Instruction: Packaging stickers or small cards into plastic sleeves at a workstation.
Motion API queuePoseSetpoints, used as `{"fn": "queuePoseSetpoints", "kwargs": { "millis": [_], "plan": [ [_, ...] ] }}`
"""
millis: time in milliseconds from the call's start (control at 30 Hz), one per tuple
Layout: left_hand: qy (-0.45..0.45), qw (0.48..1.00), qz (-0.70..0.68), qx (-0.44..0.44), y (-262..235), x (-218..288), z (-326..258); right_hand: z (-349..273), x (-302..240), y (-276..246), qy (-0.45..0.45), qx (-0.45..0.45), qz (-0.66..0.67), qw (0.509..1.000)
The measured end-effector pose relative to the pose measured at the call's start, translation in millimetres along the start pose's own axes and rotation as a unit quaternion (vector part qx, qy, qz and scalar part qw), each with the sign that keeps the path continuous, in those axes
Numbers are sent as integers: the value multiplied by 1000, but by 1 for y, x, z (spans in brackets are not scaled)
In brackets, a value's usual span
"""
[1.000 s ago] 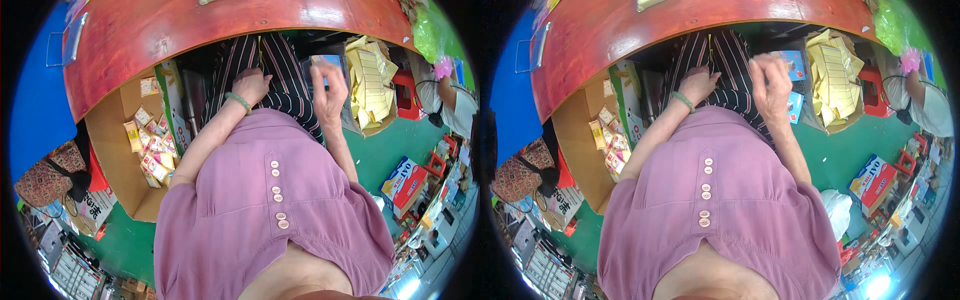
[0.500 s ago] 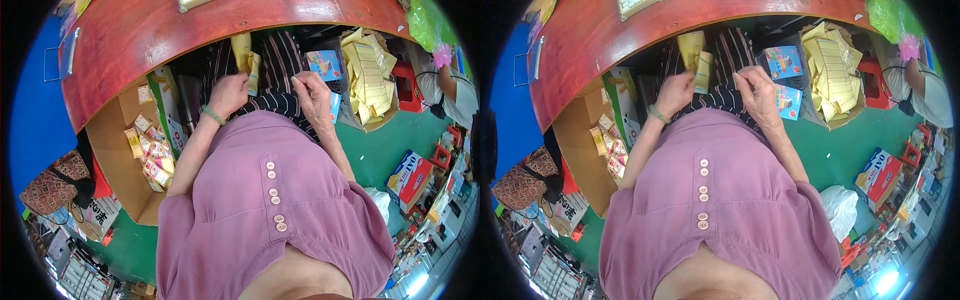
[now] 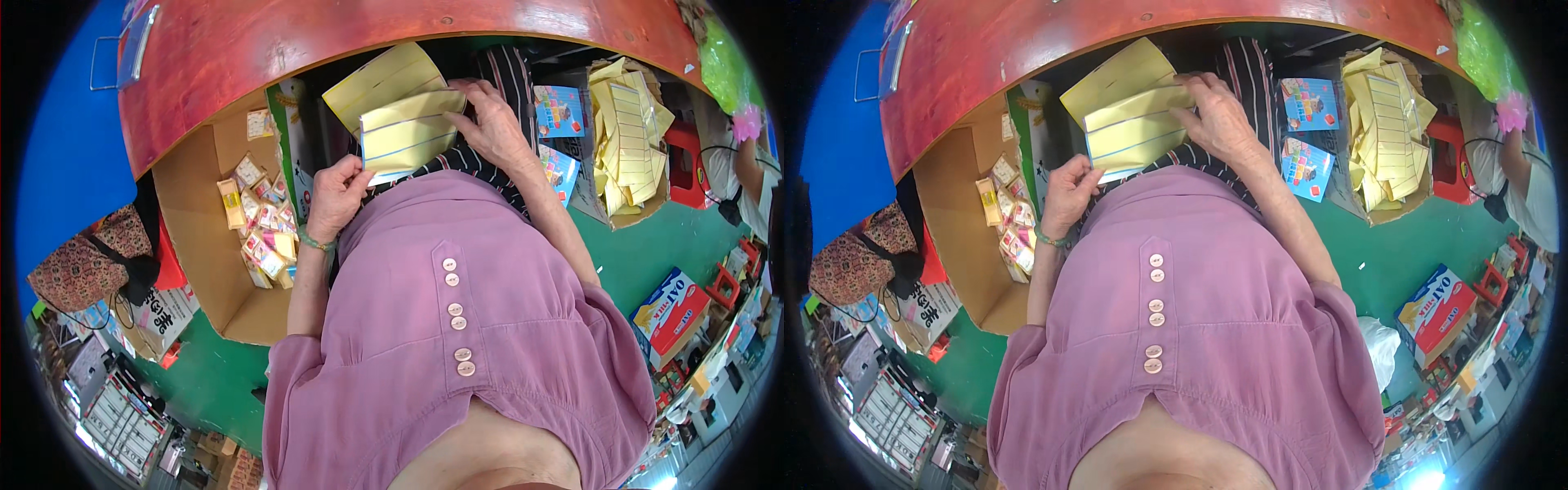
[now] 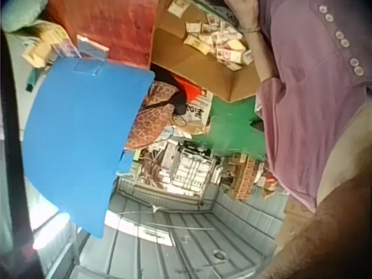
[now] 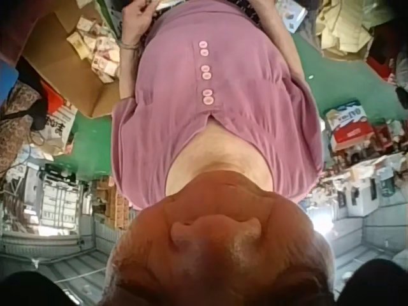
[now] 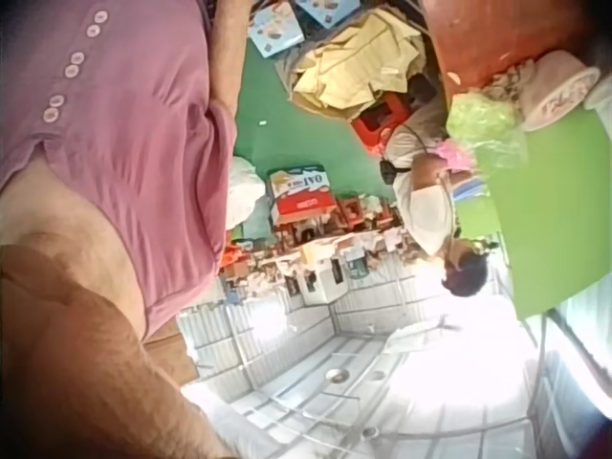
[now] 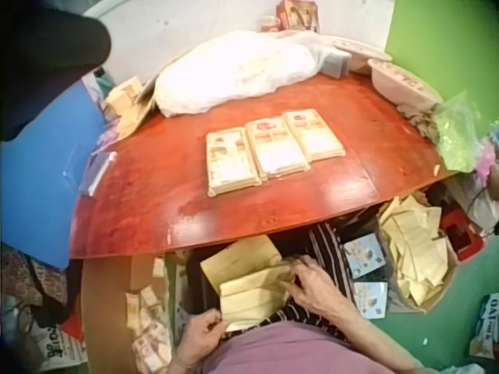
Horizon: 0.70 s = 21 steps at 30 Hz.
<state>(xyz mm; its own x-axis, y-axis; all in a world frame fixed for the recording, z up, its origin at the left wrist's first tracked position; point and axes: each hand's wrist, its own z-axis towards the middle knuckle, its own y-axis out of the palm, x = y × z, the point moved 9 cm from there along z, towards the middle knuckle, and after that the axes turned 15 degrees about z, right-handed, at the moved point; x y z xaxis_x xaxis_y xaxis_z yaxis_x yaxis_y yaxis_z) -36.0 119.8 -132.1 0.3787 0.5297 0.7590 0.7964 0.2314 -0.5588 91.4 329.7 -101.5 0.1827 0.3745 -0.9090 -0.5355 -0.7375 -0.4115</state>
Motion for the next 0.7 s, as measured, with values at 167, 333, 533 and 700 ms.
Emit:
{"fn": "queuePoseSetpoints", "kwargs": {
  "millis": [167,333,533,700],
  "plan": [
    [-88,989,-114,26,-13,-20,-6,-5,29,-1,55,37,-18,998],
    [-44,991,-126,32,-15,-39,-12,-12,73,18,227,-5,197,954],
    [49,995,6,87,-20,-1,-21,-15,53,37,185,-84,355,912],
    [98,990,-81,-54,-12,42,-25,-26,18,20,131,-91,349,923]
  ]
}}
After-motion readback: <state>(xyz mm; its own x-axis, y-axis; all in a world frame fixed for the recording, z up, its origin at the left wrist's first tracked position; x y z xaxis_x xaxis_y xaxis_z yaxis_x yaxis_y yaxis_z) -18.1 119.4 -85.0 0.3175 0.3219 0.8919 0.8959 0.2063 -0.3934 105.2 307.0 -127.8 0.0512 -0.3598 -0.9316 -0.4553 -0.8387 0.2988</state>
